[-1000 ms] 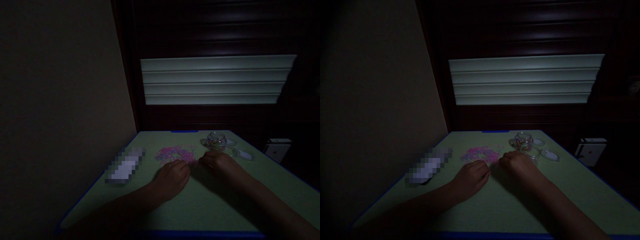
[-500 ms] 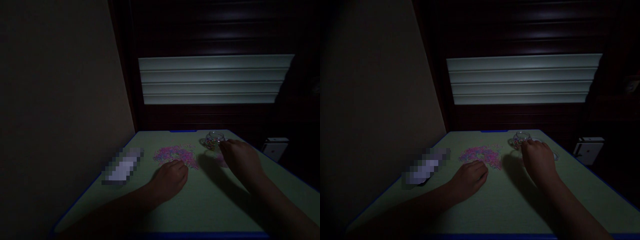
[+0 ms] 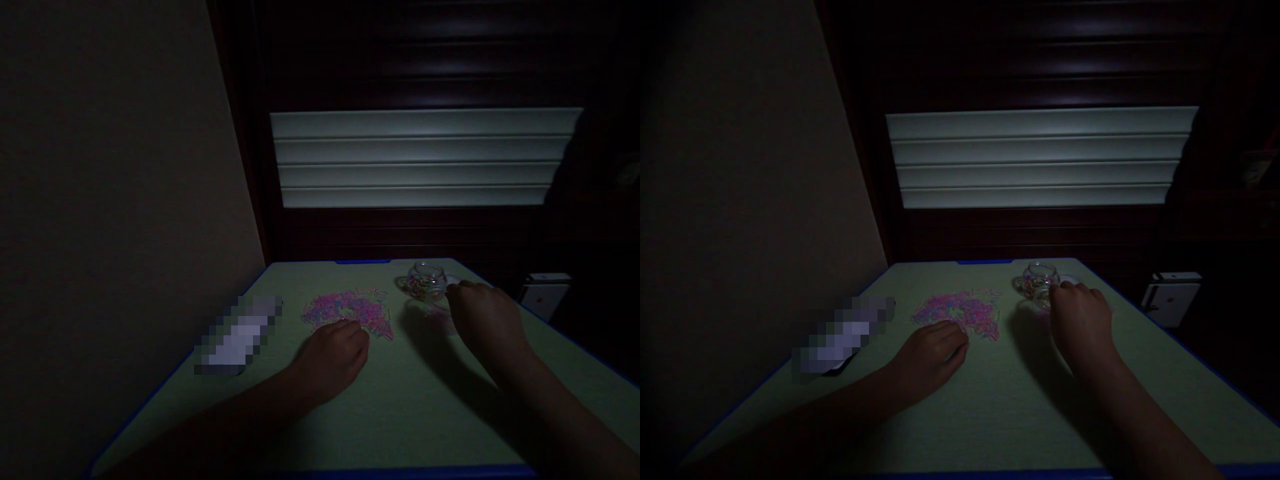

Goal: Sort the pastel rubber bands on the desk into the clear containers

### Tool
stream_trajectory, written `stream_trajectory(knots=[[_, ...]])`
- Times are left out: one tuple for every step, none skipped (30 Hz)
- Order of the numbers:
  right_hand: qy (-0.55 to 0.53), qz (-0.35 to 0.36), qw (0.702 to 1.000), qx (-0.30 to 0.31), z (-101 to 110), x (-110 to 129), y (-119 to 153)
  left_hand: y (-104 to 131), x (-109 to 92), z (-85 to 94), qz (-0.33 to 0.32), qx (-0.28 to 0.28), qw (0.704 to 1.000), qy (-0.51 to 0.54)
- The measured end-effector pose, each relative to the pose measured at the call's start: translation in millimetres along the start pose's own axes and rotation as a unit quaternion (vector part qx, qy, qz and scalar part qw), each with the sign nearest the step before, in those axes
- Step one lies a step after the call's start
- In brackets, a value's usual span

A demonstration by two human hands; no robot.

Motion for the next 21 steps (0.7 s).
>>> stream_trajectory(knots=[[0.000, 0.002, 1.000, 0.001, -0.1, 0.5, 0.0, 0.0, 0.4, 0.8, 0.000, -0.003, 1.000, 0.003], [0.000, 0.004, 1.000, 0.002, 0.0, 0.9, 0.1, -0.1, 0.5, 1.6, -0.001, -0.005, 1.000, 0.006], [0.000, 0.004, 1.000, 0.001, 0.3, 1.0, 0.1, -0.2, 0.6, 2.4, -0.002, -0.006, 1.000, 0.009], [0.001, 0.005, 1.000, 0.001, 0.8, 0.9, 0.2, -0.4, 0.6, 3.1, -0.002, -0.006, 1.000, 0.011], [0.002, 0.005, 1.000, -0.001, 1.4, 0.7, 0.1, -0.6, 0.8, 3.9, -0.001, -0.006, 1.000, 0.011], [0.001, 0.006, 1.000, -0.003, 2.2, 0.7, 0.0, -0.8, 1.3, 4.7, 0.001, -0.007, 1.000, 0.010], [-0.002, 0.009, 1.000, -0.005, 3.0, 1.3, -0.3, -0.9, 2.1, 5.3, 0.004, -0.006, 1.000, 0.007], [-0.009, 0.017, 1.000, -0.009, 4.0, 2.9, -0.7, -1.0, 2.9, 5.9, 0.007, -0.006, 1.000, 0.006], [-0.022, 0.034, 0.999, -0.014, 5.1, 6.7, -1.0, -1.1, 3.9, 6.4, 0.010, -0.007, 1.000, 0.007], [-0.042, 0.060, 0.997, -0.018, 5.9, 12.7, -1.0, -1.1, 5.0, 6.9, 0.013, -0.007, 1.000, 0.010], [-0.069, 0.093, 0.993, -0.021, 6.2, 20.5, -0.5, -1.2, 6.3, 7.2, 0.016, -0.008, 1.000, 0.013], [-0.101, 0.131, 0.986, -0.018, 5.6, 29.6, 0.8, -1.3, 7.7, 7.3, 0.019, -0.007, 1.000, 0.017], [-0.137, 0.172, 0.976, -0.007, 3.6, 40.0, 3.2, -1.4, 9.2, 7.4, 0.023, -0.006, 1.000, 0.019], [-0.172, 0.204, 0.964, 0.008, 0.7, 49.5, 5.9, -1.5, 10.5, 7.5, 0.025, -0.005, 0.999, 0.021], [-0.202, 0.237, 0.949, 0.040, -4.8, 59.9, 9.7, -1.7, 11.4, 7.5, 0.025, -0.003, 0.999, 0.020], [-0.222, 0.268, 0.935, 0.071, -10.4, 69.8, 14.2, -2.0, 11.7, 7.5, 0.022, -0.001, 1.000, 0.019], [-0.231, 0.285, 0.925, 0.099, -15.9, 77.0, 18.0, -2.3, 11.7, 7.3, 0.017, 0.003, 1.000, 0.017], [-0.241, 0.288, 0.920, 0.110, -18.5, 81.1, 19.9, -2.6, 11.8, 7.1, 0.012, 0.009, 1.000, 0.015], [-0.248, 0.291, 0.916, 0.120, -20.3, 84.3, 21.7, -2.9, 12.6, 7.0, 0.010, 0.015, 1.000, 0.016], [-0.254, 0.289, 0.915, 0.123, -20.6, 85.7, 22.5, -3.2, 14.4, 7.3, 0.012, 0.021, 1.000, 0.019], [-0.260, 0.285, 0.914, 0.123, -20.0, 85.7, 22.5, -3.4, 17.4, 7.9, 0.019, 0.026, 0.999, 0.024]])
Point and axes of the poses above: each hand's wrist, its own y-axis away from the middle knuckle, its own z-axis out of the back of the hand, x = y × z, the point moved 9 cm from there along -y, towards the middle knuckle, and after that the axes turned 15 degrees about -y, right-handed, at the moved point
